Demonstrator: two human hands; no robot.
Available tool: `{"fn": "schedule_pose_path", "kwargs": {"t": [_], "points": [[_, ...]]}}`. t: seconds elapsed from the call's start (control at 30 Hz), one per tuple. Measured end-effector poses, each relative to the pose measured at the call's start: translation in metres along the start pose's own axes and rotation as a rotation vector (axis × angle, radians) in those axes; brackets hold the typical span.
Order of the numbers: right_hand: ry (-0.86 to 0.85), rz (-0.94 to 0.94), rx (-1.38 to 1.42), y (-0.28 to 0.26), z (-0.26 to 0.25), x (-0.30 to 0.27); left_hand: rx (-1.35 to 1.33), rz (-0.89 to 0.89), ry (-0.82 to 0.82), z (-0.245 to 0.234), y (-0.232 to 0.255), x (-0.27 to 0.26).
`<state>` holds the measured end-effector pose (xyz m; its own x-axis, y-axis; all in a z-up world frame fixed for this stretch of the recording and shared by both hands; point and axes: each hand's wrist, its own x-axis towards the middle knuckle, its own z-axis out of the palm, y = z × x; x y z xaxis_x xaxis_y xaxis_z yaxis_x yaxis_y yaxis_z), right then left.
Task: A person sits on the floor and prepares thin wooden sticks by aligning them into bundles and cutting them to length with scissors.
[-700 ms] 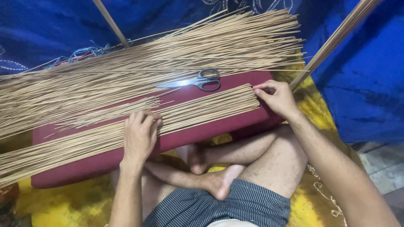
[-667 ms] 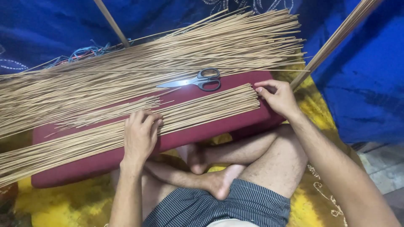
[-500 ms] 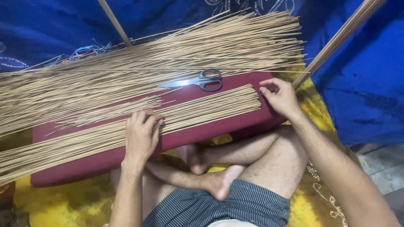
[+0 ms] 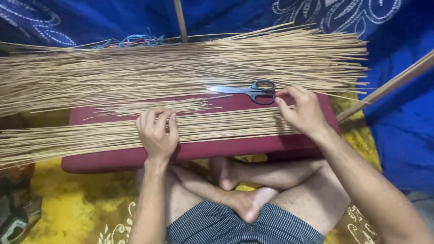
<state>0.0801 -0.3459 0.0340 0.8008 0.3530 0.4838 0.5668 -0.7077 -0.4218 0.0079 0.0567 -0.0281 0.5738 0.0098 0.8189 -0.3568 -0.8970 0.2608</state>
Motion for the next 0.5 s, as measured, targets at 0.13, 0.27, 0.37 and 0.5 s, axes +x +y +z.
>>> {"fn": "schedule_pose_path", "kwargs": {"t": [0.13, 0.27, 0.37, 0.5], "points": [[-0.095, -0.121, 0.059, -0.049, 0.056, 0.057, 0.008, -0.060, 0.057, -0.003, 0.001, 0.002], [-0.139, -0.267, 0.009, -0.072, 0.116, 0.100, -0.023, -0.072, 0.067, -0.004, 0.000, 0.005], [-0.146, -0.341, -0.071, -0.079, 0.149, 0.122, -0.054, -0.106, 0.076, -0.006, 0.000, 0.007], [-0.121, -0.362, -0.173, -0.086, 0.176, 0.135, -0.117, -0.147, 0.097, -0.008, 0.001, 0.008]]}}
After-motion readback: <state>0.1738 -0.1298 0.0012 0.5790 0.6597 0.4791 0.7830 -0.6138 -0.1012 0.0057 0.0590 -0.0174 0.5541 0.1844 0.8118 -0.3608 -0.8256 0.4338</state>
